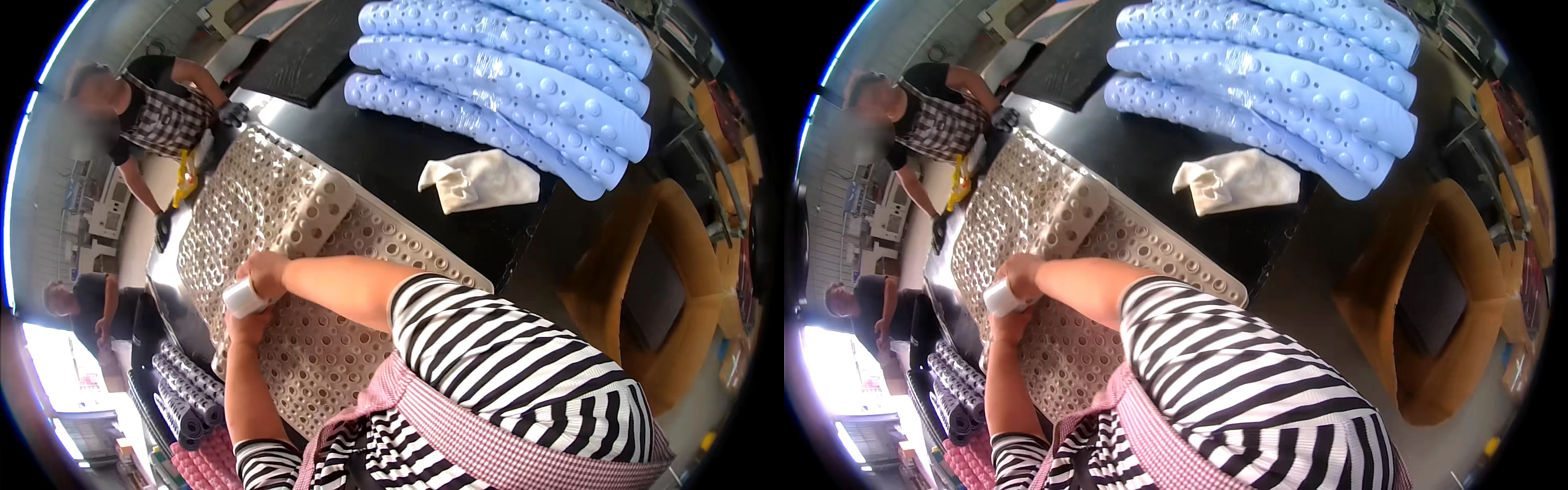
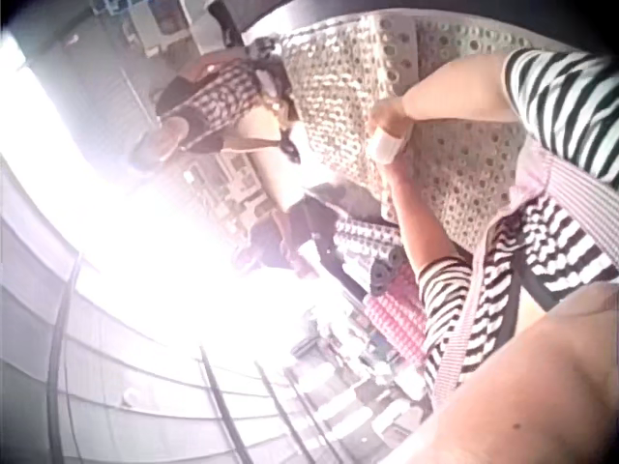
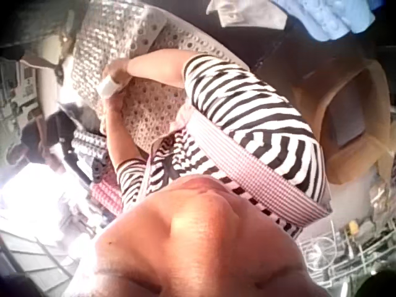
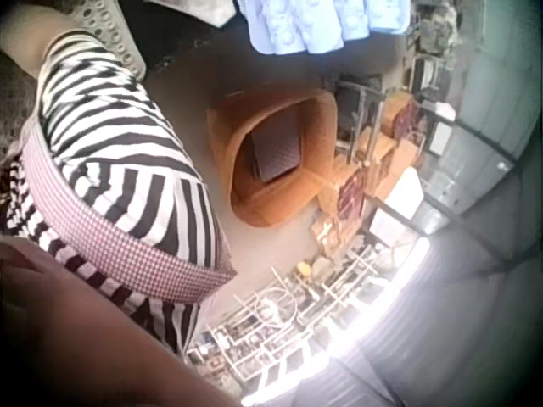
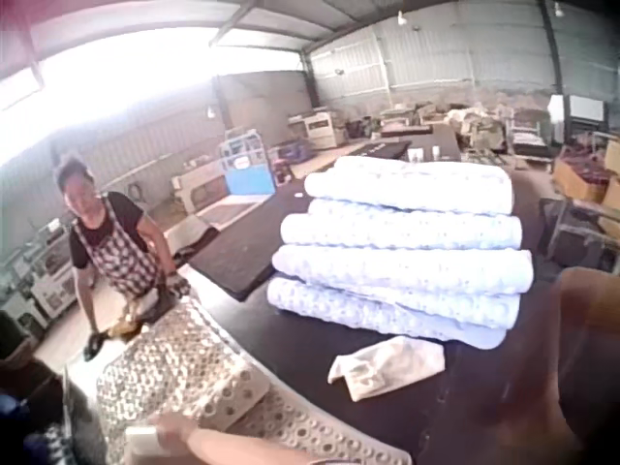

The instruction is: The person rolls up gray, pink, and beige textured mats by hand, secures them with tape, and places them into a large cardboard bin.

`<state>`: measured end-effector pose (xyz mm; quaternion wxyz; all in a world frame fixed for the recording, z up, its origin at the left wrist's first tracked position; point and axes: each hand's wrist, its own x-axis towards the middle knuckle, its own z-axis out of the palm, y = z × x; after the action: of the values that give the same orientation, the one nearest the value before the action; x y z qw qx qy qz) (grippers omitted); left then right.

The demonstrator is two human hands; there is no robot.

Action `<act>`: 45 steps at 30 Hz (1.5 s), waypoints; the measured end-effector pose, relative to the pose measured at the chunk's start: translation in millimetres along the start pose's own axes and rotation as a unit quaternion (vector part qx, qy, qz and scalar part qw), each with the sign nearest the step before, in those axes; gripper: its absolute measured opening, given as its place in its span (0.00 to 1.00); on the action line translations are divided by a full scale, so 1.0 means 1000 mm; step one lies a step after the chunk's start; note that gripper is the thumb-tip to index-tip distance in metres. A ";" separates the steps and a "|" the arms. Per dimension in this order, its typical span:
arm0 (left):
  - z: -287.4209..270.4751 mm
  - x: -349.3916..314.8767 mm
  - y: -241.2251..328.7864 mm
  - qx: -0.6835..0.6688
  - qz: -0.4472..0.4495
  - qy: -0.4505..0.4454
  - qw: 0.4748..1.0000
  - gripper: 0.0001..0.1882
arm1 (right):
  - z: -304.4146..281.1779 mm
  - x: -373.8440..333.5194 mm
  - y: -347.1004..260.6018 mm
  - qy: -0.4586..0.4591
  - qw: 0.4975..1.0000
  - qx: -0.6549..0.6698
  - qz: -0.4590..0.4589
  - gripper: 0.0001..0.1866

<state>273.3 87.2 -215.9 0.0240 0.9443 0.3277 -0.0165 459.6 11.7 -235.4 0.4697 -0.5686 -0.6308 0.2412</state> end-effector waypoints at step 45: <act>0.012 -0.197 0.107 -0.158 -0.018 0.095 0.983 0.21 | 0.025 -0.202 -0.052 -0.085 0.985 0.141 -0.054 0.16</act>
<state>184.8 -119.0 -214.8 0.1411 0.9199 0.3442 0.1242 395.0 -185.7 -267.0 0.5020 -0.4391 -0.6580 0.3495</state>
